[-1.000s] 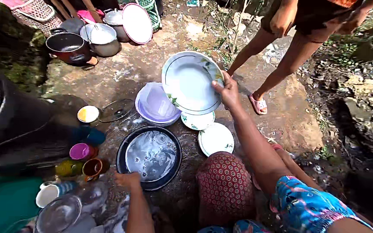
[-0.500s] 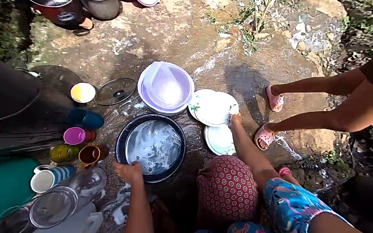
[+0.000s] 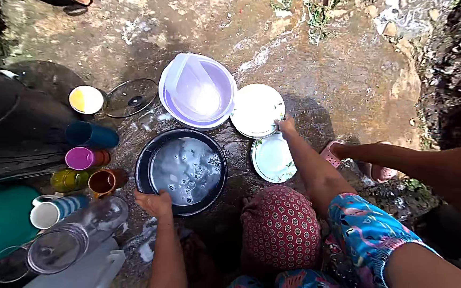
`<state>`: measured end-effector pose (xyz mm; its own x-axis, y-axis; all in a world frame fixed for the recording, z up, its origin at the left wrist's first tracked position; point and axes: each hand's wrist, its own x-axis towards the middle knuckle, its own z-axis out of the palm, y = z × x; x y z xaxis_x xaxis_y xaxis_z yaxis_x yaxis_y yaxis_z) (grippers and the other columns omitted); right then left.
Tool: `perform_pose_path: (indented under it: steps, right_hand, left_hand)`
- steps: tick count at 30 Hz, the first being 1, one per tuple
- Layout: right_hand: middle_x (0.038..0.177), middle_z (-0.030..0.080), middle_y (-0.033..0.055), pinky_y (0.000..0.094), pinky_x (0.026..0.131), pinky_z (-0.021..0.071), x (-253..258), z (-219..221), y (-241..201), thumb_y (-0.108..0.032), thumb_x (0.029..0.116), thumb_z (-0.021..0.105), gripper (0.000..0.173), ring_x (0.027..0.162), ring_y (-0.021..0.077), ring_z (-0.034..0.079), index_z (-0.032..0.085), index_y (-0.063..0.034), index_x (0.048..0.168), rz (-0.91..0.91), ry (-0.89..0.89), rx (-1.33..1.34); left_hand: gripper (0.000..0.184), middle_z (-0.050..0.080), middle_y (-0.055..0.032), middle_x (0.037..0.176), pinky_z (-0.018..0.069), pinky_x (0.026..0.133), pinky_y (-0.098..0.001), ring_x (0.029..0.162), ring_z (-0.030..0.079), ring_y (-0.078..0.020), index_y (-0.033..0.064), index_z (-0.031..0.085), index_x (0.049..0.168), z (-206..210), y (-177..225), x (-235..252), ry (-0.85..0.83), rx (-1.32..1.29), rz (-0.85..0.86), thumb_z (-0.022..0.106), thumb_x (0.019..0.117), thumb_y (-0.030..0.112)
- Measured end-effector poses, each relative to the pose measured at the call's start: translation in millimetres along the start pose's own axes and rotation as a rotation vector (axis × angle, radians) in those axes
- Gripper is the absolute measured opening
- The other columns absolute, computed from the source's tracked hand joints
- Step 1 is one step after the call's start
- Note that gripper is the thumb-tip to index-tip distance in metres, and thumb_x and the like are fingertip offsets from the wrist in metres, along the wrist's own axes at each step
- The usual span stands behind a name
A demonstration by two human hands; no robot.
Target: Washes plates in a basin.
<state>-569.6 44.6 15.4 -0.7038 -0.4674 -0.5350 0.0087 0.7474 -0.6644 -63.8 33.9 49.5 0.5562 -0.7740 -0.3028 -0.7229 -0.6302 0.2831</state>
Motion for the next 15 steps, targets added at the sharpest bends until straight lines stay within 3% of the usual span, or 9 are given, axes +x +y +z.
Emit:
perform_pose_path:
  steps: [3,10,14,15]
  right_hand:
    - [0.136,0.058,0.0227,0.0481,0.094,0.0528,12,-1,-4,0.003,0.0966,0.061,0.054,0.114,0.0310,0.062,0.047,-0.0041,0.148,0.001,-0.004,0.204]
    - [0.137,0.055,0.0197,0.0457,0.093,0.0514,9,37,-2,0.003,0.0990,0.058,0.049,0.114,0.0276,0.059,0.046,-0.0049,0.146,0.195,0.120,0.500]
    - [0.129,0.059,0.0237,0.0465,0.090,0.0541,18,39,-3,-0.005,0.0982,0.065,0.042,0.108,0.0312,0.063,0.052,0.0022,0.138,0.278,0.058,0.264]
    - [0.131,0.059,0.0244,0.0474,0.094,0.0540,20,33,-3,-0.010,0.0993,0.065,0.044,0.113,0.0325,0.063,0.053,0.0019,0.139,0.252,0.024,0.145]
  left_hand:
    - [0.090,0.041,-0.0328,0.152,0.0467,0.109,-0.0530,0.138,0.048,-0.0444,-0.0016,0.027,0.159,-1,-2,-1,0.007,-0.024,0.001,0.074,0.0820,0.009]
    - [0.091,0.040,-0.0349,0.152,0.0444,0.111,-0.0543,0.138,0.047,-0.0467,-0.0039,0.027,0.158,1,-9,1,0.028,-0.044,0.071,0.074,0.0809,0.007]
    - [0.093,0.038,-0.0348,0.154,0.0403,0.116,-0.0516,0.142,0.043,-0.0452,-0.0054,0.025,0.158,-3,-10,0,-0.003,-0.060,0.072,0.075,0.0809,0.004]
    - [0.092,0.038,-0.0342,0.154,0.0404,0.116,-0.0510,0.142,0.044,-0.0442,-0.0050,0.025,0.158,-3,-10,1,-0.002,-0.051,0.070,0.075,0.0810,0.004]
